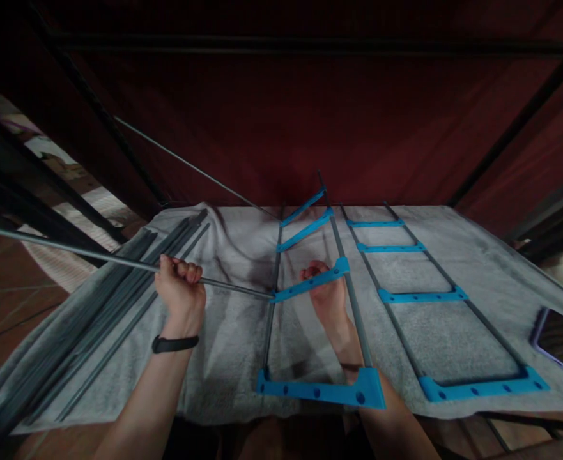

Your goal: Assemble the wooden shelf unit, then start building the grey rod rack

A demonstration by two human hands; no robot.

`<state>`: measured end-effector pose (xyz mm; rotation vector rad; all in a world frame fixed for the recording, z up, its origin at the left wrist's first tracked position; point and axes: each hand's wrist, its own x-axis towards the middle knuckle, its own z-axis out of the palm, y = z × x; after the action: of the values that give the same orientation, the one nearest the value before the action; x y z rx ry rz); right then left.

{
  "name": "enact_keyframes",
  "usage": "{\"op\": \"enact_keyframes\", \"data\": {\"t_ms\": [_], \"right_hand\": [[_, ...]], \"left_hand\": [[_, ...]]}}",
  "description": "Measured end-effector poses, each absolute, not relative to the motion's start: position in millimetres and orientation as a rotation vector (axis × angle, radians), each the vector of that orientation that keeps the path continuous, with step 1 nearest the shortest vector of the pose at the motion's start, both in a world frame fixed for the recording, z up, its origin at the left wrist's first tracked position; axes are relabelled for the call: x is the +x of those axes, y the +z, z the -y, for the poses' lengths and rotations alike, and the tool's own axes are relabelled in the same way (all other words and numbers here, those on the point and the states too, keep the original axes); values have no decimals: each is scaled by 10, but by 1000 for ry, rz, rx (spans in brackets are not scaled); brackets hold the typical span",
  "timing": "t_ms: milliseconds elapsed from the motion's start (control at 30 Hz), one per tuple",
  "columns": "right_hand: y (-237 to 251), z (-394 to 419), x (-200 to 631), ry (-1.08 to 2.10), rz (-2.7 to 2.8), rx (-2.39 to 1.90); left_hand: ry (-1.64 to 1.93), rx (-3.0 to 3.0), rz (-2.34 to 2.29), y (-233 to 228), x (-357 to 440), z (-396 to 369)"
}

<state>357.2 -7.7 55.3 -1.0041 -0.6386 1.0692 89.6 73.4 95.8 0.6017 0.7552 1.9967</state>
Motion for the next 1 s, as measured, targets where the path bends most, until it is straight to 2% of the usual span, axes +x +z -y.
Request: {"op": "enact_keyframes", "data": {"t_ms": [267, 533, 1000], "right_hand": [[799, 118, 3525, 1111, 586, -709], [894, 321, 3710, 951, 620, -822], [782, 358, 3836, 905, 509, -839]], "left_hand": [[1872, 453, -728, 976, 984, -646], [1670, 304, -686, 699, 1489, -463], [1668, 235, -712, 453, 1487, -487]]}}
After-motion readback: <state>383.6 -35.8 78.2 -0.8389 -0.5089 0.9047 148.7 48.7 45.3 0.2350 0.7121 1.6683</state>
